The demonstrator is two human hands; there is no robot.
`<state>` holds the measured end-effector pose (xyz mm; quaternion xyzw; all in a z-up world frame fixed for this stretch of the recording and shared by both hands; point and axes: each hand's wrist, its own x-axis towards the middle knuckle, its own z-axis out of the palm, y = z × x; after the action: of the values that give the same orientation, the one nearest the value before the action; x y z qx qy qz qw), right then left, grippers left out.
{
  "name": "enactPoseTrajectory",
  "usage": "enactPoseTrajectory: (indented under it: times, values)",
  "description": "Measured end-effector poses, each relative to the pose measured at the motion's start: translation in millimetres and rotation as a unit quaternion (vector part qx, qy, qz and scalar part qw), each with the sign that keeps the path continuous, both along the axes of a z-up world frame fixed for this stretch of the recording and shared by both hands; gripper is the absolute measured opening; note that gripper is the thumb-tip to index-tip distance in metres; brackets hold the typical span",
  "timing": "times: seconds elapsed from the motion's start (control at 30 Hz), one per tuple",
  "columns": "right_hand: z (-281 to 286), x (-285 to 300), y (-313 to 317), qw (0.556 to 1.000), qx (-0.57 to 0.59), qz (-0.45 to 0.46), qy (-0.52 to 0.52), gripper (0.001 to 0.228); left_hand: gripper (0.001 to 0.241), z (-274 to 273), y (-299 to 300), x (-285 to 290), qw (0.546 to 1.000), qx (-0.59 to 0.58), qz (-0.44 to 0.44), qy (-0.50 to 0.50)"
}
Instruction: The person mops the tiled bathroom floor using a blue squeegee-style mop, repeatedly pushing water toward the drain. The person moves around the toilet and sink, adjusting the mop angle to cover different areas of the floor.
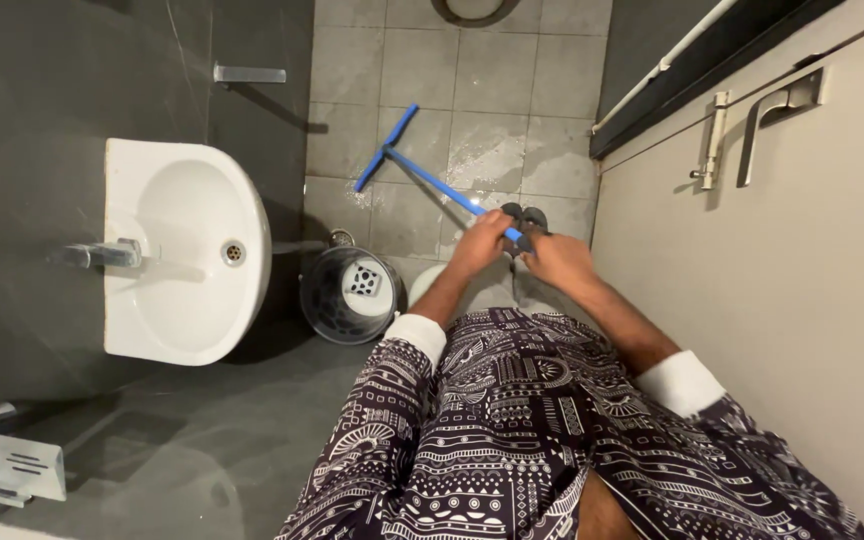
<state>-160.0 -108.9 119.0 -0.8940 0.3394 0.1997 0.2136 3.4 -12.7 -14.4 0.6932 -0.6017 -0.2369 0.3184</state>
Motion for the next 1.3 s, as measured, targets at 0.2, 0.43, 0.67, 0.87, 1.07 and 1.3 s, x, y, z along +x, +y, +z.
enactPoseTrajectory:
  times: [0.2, 0.43, 0.67, 0.87, 1.07, 1.3]
  values:
    - [46.5, -7.1, -3.5, 0.999, 0.015, -0.016, 0.026, 0.046, 0.021, -36.2, -15.6, -17.0, 0.999, 0.006, -0.007, -0.036]
    - [2.9, 14.5, -9.5, 1.0, 0.005, -0.007, 0.013, 0.042, 0.028, 36.2, -12.2, 20.7, 0.999, -0.008, -0.027, 0.017]
    - [22.5, 5.5, 5.2, 0.999, 0.02, 0.015, 0.02, 0.043, 0.028, 19.4, 7.5, 5.6, 0.999, 0.047, -0.02, -0.006]
    - [-3.7, 10.3, -0.7, 0.999, 0.038, 0.016, 0.011, 0.043, 0.024, -3.6, -0.2, 12.8, 0.998, 0.068, -0.006, -0.006]
    - [8.4, 9.3, -18.1, 0.999, 0.036, 0.027, 0.012, 0.041, 0.023, 39.7, -5.8, 9.0, 0.995, 0.101, 0.008, -0.022]
    - [50.2, 19.7, -62.3, 0.996, 0.057, 0.06, 0.034, 0.042, 0.024, 43.1, -32.1, -0.6, 0.992, 0.101, 0.053, -0.051]
